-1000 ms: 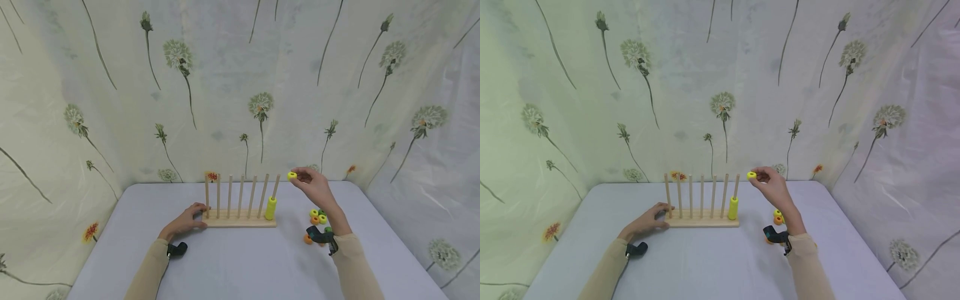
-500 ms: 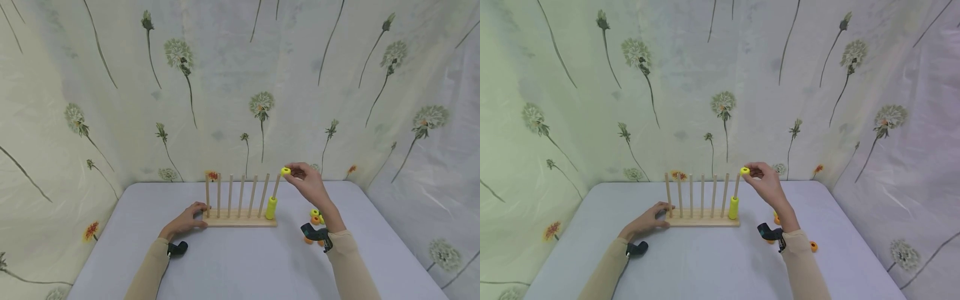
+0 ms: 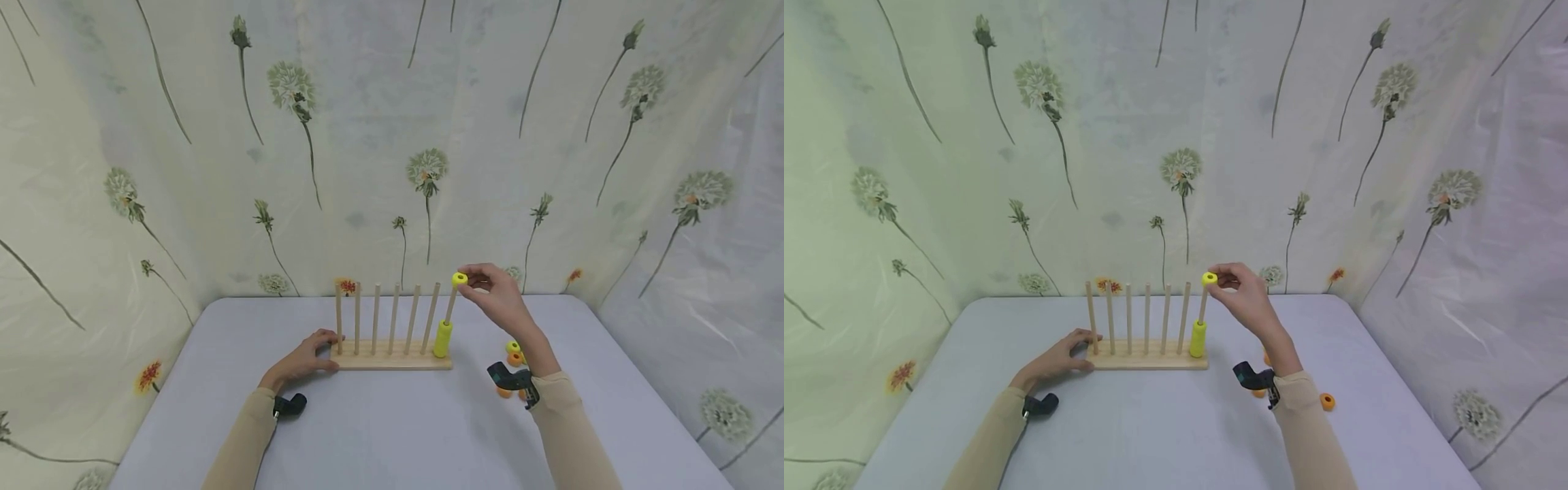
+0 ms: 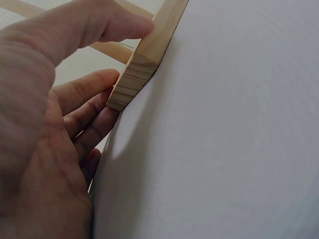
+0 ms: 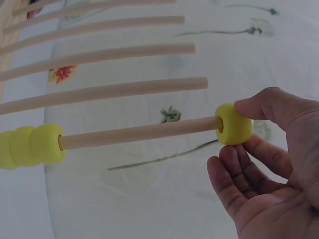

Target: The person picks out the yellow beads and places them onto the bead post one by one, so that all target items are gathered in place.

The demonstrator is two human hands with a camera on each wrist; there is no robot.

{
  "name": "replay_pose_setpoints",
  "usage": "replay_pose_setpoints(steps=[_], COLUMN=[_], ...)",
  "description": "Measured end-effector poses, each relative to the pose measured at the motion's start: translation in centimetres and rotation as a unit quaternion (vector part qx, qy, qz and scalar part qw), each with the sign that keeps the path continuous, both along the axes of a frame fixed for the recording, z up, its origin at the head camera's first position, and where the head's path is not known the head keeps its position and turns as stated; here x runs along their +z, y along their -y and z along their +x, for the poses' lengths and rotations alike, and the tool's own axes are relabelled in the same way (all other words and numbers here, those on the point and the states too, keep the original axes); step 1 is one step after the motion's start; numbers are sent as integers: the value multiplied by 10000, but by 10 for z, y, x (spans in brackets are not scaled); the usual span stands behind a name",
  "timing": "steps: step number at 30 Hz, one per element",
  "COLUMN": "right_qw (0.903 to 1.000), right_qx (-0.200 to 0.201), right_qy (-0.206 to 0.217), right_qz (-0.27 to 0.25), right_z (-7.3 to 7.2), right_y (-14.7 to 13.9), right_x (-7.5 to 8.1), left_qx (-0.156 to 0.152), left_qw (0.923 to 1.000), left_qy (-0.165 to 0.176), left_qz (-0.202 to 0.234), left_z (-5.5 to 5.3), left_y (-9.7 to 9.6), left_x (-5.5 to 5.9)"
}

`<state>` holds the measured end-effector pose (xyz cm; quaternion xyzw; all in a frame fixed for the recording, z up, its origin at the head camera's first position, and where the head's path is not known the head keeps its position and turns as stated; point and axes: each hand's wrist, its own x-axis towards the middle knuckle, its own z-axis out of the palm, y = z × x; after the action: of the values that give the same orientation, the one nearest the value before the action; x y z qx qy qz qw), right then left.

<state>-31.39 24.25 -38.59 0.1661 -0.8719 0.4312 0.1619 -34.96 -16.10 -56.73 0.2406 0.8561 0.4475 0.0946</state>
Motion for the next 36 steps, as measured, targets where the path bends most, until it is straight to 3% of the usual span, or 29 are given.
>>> replay_pose_setpoints(steps=[4,11,12,18,19,36], right_qw=[9999,9994,9994,9994,9994,9994], right_qx=[135,128,120,97,93,-15], right_qy=[57,287,307,308,312,236], right_qz=[27,119,133,155,153,247], right_z=[-1,-1,-1,-2,-2,-3], right_y=[2,1,1,0,0,3], right_x=[0,-6,-7,-7,-7,-14], left_qx=[3,65,60,50,56,17], left_qw=[9997,9999,9999,9999,9999,10000], left_qy=[-206,115,121,134,129,57], left_qz=[-99,-25,-19,4,-1,-76], left_z=[0,0,3,3,0,1], left_y=[0,-2,-3,-2,-1,0], left_x=[0,2,7,7,2,2])
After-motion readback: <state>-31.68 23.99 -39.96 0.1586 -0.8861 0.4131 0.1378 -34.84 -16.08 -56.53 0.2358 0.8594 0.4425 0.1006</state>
